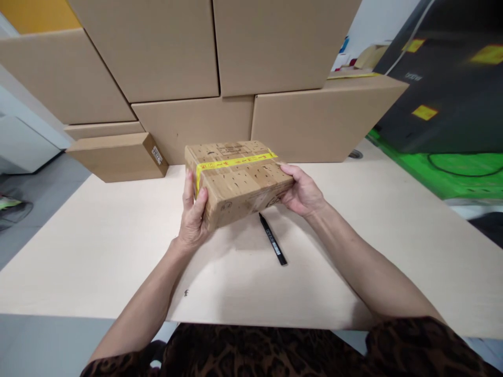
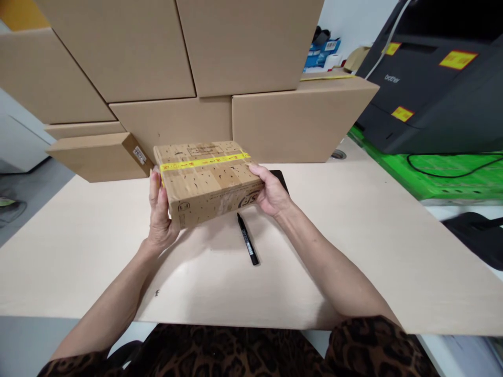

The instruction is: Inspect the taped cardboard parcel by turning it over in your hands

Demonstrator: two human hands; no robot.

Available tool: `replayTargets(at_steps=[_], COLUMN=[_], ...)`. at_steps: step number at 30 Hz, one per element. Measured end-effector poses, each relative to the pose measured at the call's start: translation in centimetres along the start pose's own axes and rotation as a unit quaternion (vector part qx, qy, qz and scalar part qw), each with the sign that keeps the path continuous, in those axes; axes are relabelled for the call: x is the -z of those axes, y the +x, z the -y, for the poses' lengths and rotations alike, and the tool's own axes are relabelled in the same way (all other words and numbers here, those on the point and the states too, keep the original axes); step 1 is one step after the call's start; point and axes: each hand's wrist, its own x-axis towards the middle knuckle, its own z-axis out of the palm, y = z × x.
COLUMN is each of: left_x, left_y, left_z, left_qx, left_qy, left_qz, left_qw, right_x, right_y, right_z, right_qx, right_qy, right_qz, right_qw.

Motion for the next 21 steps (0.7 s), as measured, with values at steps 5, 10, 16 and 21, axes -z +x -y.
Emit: replayTargets(at_steps=[5,10,16,21], left_x=[1.1,1.8,-1.1,-1.0], left_y=[1.0,0.8,0.6,1.7], left_z=[-0.8,-1.7,-2.5,-3.3], left_qx=[0.089,0.208,0.283,0.332], left_qy=[-0.080,-0.206,-0.257,-0.302], left_qz=[0.123,0.193,0.046,0.034], left_qw=[0.985,0.936,0.923,0.893], right_x=[-0.5,-0.6,-1.7,-1.3], right_y=[0.2,0.1,-1.3,-2.1], right_z=[-1.2,-1.8,-2.6,-3.1], right_qx=[0.055,0.120,0.196,0.252], right_qy=[0.027,-0.008,-0.040,-0.088], right_qz=[-0.025,-0.038,-0.045,-0.016], right_qw=[0.998,0.992,0.979,0.964])
